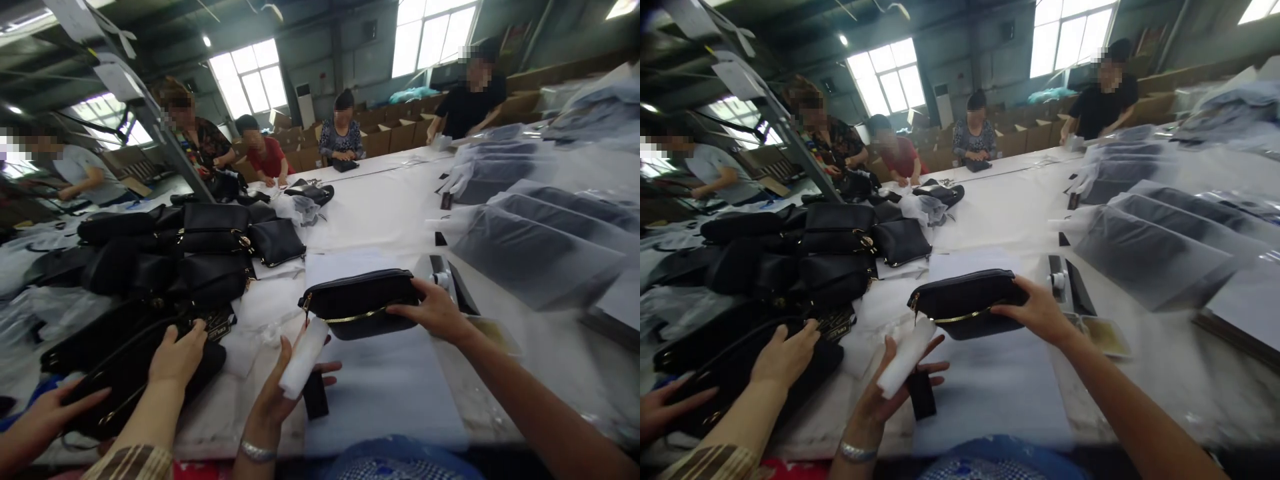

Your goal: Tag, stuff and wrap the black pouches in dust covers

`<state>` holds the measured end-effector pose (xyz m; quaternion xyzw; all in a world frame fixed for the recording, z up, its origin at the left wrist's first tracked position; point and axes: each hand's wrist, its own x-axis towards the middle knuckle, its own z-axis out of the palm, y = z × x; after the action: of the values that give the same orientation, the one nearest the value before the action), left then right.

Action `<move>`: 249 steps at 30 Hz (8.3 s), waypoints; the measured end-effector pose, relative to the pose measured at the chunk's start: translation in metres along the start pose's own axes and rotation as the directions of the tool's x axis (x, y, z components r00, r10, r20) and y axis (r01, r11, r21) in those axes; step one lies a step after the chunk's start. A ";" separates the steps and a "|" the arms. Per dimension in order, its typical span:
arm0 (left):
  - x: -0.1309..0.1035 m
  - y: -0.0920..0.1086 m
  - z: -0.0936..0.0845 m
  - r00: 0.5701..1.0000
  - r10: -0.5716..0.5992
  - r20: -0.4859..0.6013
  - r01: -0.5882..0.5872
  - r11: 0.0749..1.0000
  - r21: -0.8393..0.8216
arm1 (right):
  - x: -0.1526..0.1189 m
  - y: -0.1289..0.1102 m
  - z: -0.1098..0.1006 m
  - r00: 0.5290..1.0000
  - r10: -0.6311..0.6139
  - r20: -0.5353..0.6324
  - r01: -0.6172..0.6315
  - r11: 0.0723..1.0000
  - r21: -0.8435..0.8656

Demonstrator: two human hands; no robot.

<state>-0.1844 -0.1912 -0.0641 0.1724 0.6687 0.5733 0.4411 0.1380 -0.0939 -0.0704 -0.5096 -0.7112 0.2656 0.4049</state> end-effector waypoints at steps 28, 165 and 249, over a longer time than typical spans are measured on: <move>0.034 -0.078 -0.042 0.722 0.026 0.691 -0.654 0.353 0.669 | -0.143 0.063 0.045 0.924 0.381 0.033 -0.381 0.910 0.164; 0.068 -0.056 0.080 0.088 0.451 0.888 -0.961 -0.196 0.195 | -0.047 0.031 0.040 0.905 -0.386 0.179 0.396 0.612 -0.684; 0.031 -0.024 0.109 0.293 0.183 0.938 -0.950 -0.056 0.308 | -0.067 -0.023 0.047 0.974 -0.187 0.125 0.224 0.767 -0.601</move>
<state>-0.1091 -0.1082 -0.0927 0.8646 0.4701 0.1247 0.1264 0.0973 -0.1634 -0.0978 -0.5243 -0.8214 -0.0099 0.2244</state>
